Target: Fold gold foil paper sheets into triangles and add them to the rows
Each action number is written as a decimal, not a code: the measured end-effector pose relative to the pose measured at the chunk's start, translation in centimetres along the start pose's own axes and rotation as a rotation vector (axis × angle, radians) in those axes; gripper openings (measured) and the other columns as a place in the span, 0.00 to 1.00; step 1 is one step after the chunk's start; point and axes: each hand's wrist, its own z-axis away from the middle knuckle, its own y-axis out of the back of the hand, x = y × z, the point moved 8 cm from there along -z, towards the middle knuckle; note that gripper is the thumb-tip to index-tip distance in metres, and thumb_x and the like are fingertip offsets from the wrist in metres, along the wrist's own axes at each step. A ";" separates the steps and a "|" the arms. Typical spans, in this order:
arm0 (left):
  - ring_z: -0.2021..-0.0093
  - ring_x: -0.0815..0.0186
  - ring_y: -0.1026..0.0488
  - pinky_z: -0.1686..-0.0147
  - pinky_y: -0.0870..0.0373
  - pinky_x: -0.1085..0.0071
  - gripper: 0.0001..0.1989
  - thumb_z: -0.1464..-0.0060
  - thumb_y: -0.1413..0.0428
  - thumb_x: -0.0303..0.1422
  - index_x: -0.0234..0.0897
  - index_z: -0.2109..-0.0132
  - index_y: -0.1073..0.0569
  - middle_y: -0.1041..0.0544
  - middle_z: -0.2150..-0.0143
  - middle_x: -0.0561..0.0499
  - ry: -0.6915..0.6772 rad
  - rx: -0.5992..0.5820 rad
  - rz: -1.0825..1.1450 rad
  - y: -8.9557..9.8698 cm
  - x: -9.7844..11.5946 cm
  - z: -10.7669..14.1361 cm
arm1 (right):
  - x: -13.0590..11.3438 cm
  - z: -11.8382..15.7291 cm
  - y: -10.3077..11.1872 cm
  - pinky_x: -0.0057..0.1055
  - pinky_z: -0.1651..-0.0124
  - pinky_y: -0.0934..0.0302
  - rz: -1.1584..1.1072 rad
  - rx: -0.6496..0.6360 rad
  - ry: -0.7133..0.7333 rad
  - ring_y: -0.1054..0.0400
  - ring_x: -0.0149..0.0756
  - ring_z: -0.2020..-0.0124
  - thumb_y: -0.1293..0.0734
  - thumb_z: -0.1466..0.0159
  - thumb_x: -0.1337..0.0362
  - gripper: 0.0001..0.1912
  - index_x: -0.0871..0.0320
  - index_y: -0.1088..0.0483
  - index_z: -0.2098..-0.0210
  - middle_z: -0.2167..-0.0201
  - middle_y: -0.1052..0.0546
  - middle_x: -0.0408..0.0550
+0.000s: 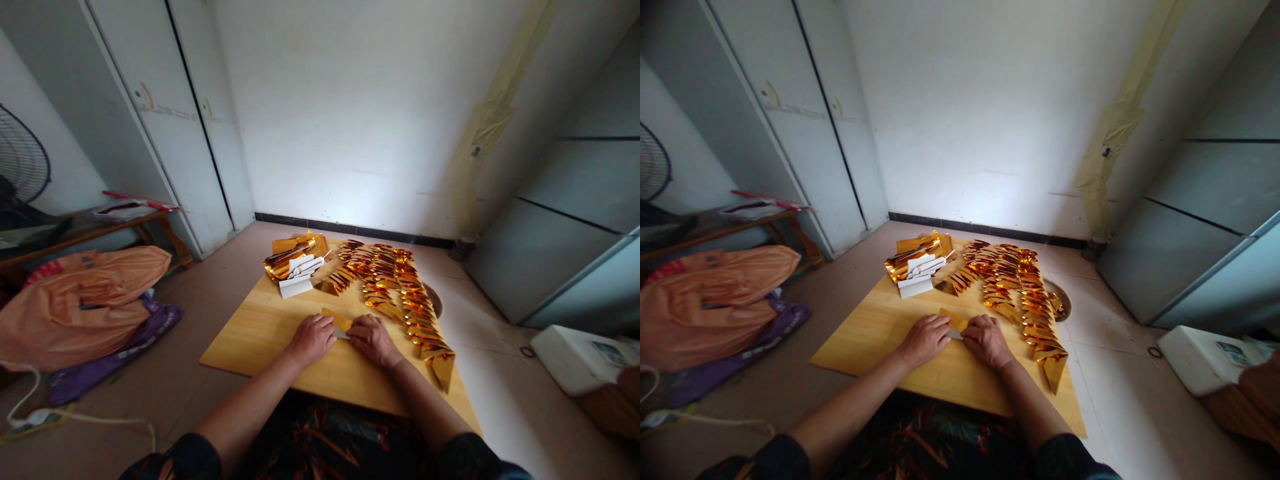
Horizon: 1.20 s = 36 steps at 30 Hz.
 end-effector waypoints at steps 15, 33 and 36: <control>0.62 0.64 0.29 0.60 0.33 0.66 0.08 0.43 0.46 0.30 0.37 0.69 0.25 0.24 0.65 0.49 0.076 0.035 0.037 0.2 -0.3 -0.6 | 0.9 -1.8 -0.6 0.30 0.59 0.51 0.041 0.013 -0.287 0.34 0.35 0.61 0.34 0.37 0.63 0.08 0.56 0.26 0.71 0.67 0.24 0.45; 0.56 0.62 0.30 0.54 0.36 0.65 0.04 0.45 0.46 0.29 0.38 0.62 0.28 0.25 0.57 0.49 0.096 -0.114 0.014 0.5 0.0 -0.4 | 0.6 -1.7 -1.0 0.31 0.59 0.54 0.119 0.054 -0.314 0.35 0.34 0.63 0.33 0.38 0.63 0.07 0.57 0.29 0.71 0.68 0.26 0.46; 0.56 0.62 0.30 0.55 0.37 0.64 0.06 0.44 0.47 0.29 0.39 0.59 0.28 0.25 0.58 0.50 0.072 -0.133 -0.005 0.8 0.4 -0.4 | 0.9 -1.6 -1.2 0.30 0.59 0.54 0.083 0.063 -0.352 0.35 0.34 0.62 0.33 0.39 0.64 0.05 0.57 0.29 0.71 0.67 0.26 0.45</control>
